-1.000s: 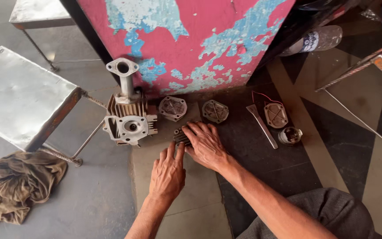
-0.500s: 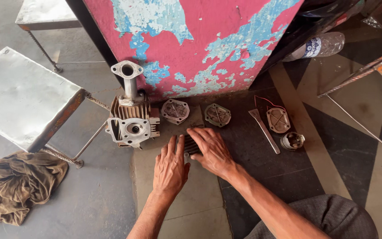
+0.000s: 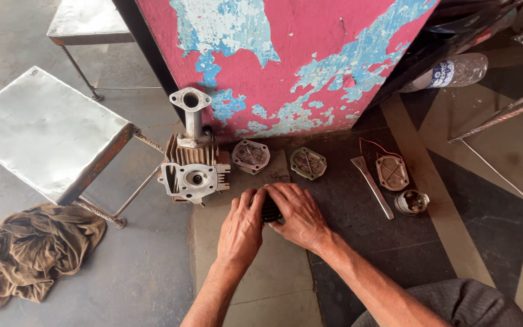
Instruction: The person handles various motorcycle engine components by hand, including a cylinder head and several covers, while using a small tool to scrape or clean surfaces.
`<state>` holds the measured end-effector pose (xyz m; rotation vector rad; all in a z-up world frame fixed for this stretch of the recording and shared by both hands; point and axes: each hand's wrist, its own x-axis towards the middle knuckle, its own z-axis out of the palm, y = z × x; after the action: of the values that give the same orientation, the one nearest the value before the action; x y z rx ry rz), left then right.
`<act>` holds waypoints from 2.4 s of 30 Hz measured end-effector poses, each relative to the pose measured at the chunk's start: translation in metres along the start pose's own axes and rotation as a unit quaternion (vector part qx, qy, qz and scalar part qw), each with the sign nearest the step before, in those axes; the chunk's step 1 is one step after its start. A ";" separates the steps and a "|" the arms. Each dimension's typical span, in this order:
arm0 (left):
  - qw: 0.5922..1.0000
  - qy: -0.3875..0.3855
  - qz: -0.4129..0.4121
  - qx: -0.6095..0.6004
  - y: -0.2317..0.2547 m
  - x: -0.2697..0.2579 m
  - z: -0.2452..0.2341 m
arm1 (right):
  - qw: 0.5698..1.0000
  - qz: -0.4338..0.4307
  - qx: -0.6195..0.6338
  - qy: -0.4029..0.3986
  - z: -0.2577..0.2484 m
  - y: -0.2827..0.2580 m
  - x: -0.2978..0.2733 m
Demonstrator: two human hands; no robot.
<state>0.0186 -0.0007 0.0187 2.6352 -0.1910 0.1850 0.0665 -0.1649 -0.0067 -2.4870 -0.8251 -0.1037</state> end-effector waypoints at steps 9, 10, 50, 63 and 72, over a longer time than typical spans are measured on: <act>0.984 -0.091 -0.144 -0.057 -0.012 0.000 0.003 | 0.987 0.089 0.049 0.123 0.014 0.018 -0.005; 0.987 -0.075 -0.135 -0.054 -0.015 -0.002 0.007 | 0.988 0.087 0.050 0.118 0.014 0.018 -0.006; 0.950 0.137 -0.055 -0.274 0.006 0.010 -0.016 | 0.450 0.240 0.860 -0.030 -0.038 -0.082 0.003; 0.823 -0.024 -0.232 -0.517 -0.009 0.017 -0.014 | 0.984 0.084 0.073 0.138 -0.008 0.001 -0.027; 0.998 -0.021 -0.005 0.057 -0.021 -0.008 0.022 | 0.929 0.299 0.157 0.152 -0.047 0.080 -0.073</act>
<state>0.0168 0.0075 -0.0112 2.7537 -0.1865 0.1400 0.0578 -0.2817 -0.0187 -2.2261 0.0605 -0.1255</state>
